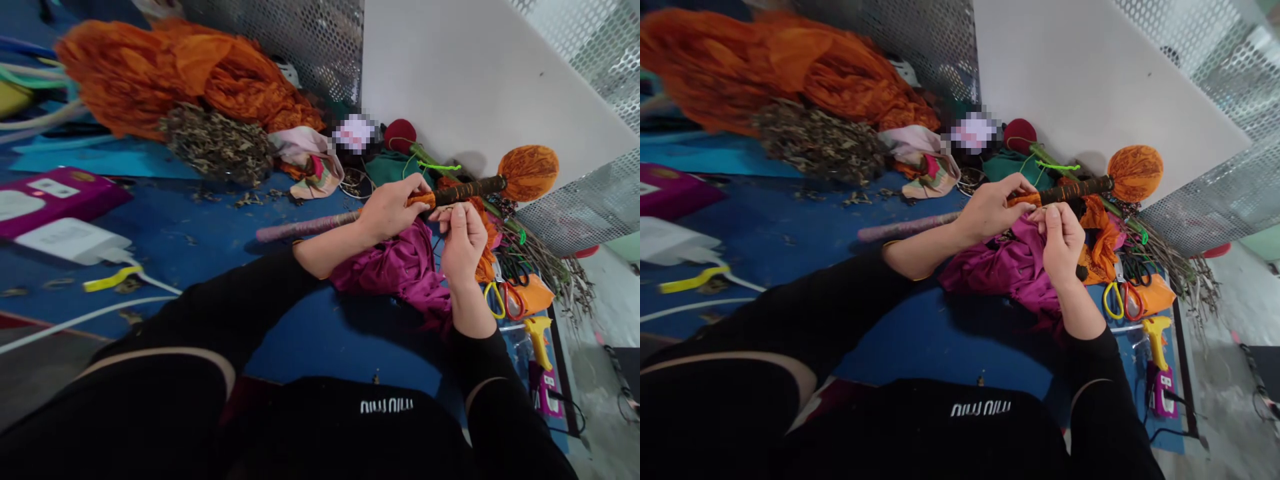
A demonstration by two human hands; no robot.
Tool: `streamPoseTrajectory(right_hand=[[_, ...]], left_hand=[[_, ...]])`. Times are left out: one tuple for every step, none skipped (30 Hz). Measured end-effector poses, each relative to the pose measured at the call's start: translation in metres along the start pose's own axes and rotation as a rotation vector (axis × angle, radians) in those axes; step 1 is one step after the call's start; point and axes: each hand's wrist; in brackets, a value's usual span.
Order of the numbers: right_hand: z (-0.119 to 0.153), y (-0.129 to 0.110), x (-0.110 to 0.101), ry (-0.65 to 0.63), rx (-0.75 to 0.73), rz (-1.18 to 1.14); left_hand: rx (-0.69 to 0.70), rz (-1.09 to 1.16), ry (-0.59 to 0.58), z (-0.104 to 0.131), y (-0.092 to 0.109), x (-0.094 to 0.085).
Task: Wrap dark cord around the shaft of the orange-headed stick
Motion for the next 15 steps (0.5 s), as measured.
streamPoseTrajectory(right_hand=[[-0.003, -0.001, -0.005, -0.030, -0.091, 0.099], [-0.006, -0.002, -0.010, -0.054, -0.191, 0.211], [-0.008, -0.003, -0.015, -0.076, -0.287, 0.320], [-0.011, -0.004, -0.020, -0.099, -0.373, 0.409], [-0.013, -0.005, -0.024, -0.120, -0.437, 0.468], [-0.015, -0.006, -0.027, -0.135, -0.480, 0.497], [-0.017, -0.007, -0.030, -0.153, -0.508, 0.503], [-0.017, -0.008, -0.032, -0.170, -0.519, 0.494], [-0.018, -0.008, -0.033, -0.190, -0.513, 0.481], [-0.018, -0.008, -0.034, -0.212, -0.495, 0.466], [-0.018, -0.008, -0.035, -0.235, -0.466, 0.446], [-0.018, -0.007, -0.035, -0.254, -0.432, 0.419], [-0.017, -0.006, -0.035, -0.265, -0.396, 0.380], [-0.017, -0.004, -0.035, -0.268, -0.365, 0.332], [-0.017, -0.002, -0.034, -0.263, -0.341, 0.281]], left_hand=[[0.002, 0.008, 0.001, -0.001, -0.001, -0.001], [0.004, 0.019, -0.001, -0.001, -0.001, -0.001], [0.004, 0.029, -0.006, -0.001, -0.002, -0.001], [0.004, 0.040, -0.010, -0.001, -0.002, -0.001], [0.003, 0.049, -0.014, -0.001, -0.002, -0.001], [0.000, 0.056, -0.017, -0.001, -0.002, -0.001], [-0.003, 0.061, -0.019, -0.002, -0.002, 0.000], [-0.006, 0.064, -0.024, -0.002, -0.002, -0.001], [-0.009, 0.068, -0.030, -0.002, -0.001, -0.001], [-0.011, 0.075, -0.039, -0.002, -0.001, -0.001], [-0.014, 0.085, -0.049, -0.003, -0.001, -0.002], [-0.018, 0.099, -0.057, -0.003, -0.001, -0.002], [-0.023, 0.116, -0.066, -0.003, -0.001, -0.002], [-0.029, 0.133, -0.075, -0.003, -0.002, -0.002], [-0.034, 0.148, -0.085, -0.003, -0.002, -0.002]])
Point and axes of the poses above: each hand's wrist, its own z-axis away from the middle knuckle, its own x-axis out of the palm, y = z × x, and after that the axes turned 4 degrees about -x, right-handed
